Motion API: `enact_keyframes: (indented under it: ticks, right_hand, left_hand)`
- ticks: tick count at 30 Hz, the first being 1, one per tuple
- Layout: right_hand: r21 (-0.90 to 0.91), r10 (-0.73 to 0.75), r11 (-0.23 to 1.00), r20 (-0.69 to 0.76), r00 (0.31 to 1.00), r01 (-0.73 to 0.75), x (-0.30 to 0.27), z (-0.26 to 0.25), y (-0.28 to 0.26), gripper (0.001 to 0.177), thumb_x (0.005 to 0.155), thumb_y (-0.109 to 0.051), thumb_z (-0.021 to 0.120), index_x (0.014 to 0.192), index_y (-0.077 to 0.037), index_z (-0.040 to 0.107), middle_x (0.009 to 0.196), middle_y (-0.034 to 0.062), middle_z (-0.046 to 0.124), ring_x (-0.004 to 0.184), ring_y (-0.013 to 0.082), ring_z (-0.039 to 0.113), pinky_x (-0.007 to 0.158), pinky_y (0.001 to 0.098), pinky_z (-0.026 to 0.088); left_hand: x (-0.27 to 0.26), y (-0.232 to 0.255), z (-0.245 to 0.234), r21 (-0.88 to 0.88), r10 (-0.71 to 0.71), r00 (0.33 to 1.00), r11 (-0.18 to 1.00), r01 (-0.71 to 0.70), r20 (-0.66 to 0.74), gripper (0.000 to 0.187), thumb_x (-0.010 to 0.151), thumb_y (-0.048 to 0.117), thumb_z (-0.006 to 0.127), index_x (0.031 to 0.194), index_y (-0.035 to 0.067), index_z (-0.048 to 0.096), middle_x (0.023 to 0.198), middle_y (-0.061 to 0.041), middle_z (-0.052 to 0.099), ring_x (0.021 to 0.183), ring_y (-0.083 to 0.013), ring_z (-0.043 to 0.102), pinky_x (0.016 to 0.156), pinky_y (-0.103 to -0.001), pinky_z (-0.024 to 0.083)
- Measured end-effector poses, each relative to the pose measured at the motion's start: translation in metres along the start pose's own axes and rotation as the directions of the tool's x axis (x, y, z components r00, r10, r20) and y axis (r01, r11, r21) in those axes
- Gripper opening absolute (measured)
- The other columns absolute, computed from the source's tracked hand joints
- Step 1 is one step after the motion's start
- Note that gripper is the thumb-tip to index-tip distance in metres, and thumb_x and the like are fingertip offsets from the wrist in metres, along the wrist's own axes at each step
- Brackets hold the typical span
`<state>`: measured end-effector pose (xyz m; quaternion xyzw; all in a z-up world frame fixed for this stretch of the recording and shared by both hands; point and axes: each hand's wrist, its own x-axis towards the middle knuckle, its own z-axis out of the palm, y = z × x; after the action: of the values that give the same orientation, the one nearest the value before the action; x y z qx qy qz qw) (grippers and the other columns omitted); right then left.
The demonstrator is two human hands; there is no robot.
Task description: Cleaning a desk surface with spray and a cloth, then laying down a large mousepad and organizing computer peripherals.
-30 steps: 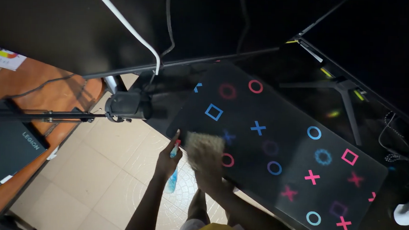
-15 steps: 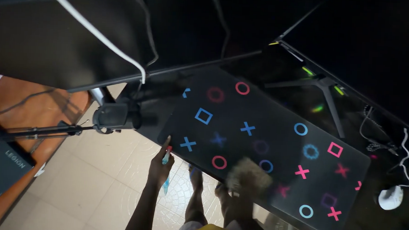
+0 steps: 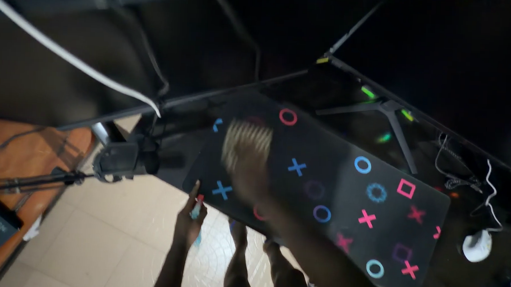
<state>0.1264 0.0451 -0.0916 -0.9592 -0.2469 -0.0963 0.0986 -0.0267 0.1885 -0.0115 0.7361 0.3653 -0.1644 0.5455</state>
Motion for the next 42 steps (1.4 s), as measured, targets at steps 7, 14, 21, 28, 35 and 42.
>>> enact_keyframes:
  ticks: [7,14,21,28,35,42]
  right_hand:
    - [0.243,-0.422,0.899,0.255,0.87,0.365,-0.002,-0.042,-0.011,0.065,0.089,-0.027,0.059,0.152,-0.011,0.049,0.161,0.0166,0.04,0.151,0.0429,0.029,0.121,0.062,0.019]
    - [-0.353,0.054,0.936,0.165,0.985,0.008,0.122,-0.023,-0.008,0.075,0.097,-0.046,0.049,0.154,0.002,0.037,0.152,0.0318,0.044,0.138,0.0505,0.044,0.116,0.063,0.032]
    - [0.543,-0.794,0.572,0.179,0.581,0.615,0.094,-0.048,-0.025,0.043,0.088,-0.014,0.065,0.13,-0.014,0.07,0.149,0.0098,0.057,0.145,0.0353,0.045,0.117,0.064,0.028]
    - [0.367,-0.356,0.882,0.109,0.928,0.295,0.142,0.0,-0.036,0.045,0.099,-0.033,0.047,0.136,-0.01,0.058,0.147,0.0161,0.054,0.142,0.0382,0.044,0.117,0.0616,0.026]
    - [0.751,-0.452,0.384,0.66,0.6,-0.537,0.098,-0.004,-0.049,0.042,0.104,-0.045,0.047,0.073,-0.018,0.058,0.067,-0.0017,0.054,0.061,0.0127,0.052,0.071,0.0355,0.044]
    - [0.573,0.282,0.734,0.23,0.931,-0.364,0.161,-0.074,-0.051,0.046,0.105,-0.029,0.049,0.149,-0.014,0.047,0.1,0.0162,0.075,0.081,0.0371,0.072,0.061,0.0481,0.051]
  left_hand:
    - [0.009,-0.004,-0.003,0.088,-0.026,0.999,0.996,0.022,0.043,0.074,0.093,0.024,0.063,0.161,0.035,0.034,0.132,-0.005,0.075,0.098,-0.0284,0.079,0.079,-0.034,0.062]
    - [0.017,-0.019,-0.003,0.149,0.124,0.991,0.98,-0.129,0.04,0.074,0.094,0.026,0.065,0.16,0.033,0.03,0.133,-0.006,0.072,0.089,-0.027,0.083,0.077,-0.034,0.07]
    - [0.023,-0.036,-0.003,0.056,-0.039,0.999,0.998,0.039,0.0,0.068,0.095,0.02,0.064,0.158,0.028,0.041,0.109,-0.012,0.08,0.095,-0.0251,0.077,0.081,-0.033,0.056]
    - [0.017,-0.019,-0.001,0.044,0.104,0.994,0.993,-0.106,0.037,0.076,0.095,0.018,0.066,0.16,0.033,0.029,0.149,-0.008,0.061,0.123,-0.0358,0.071,0.102,-0.046,0.061]
    - [0.008,-0.01,-0.011,-0.148,0.117,0.993,0.983,-0.111,0.033,0.071,0.094,0.01,0.063,0.158,0.033,0.041,0.144,-0.01,0.066,0.118,-0.0212,0.069,0.091,-0.027,0.052]
    - [-0.002,0.004,-0.022,-0.098,0.121,0.992,0.988,-0.118,0.035,0.072,0.094,0.014,0.058,0.159,0.035,0.036,0.145,-0.007,0.066,0.112,-0.0229,0.073,0.088,-0.031,0.053]
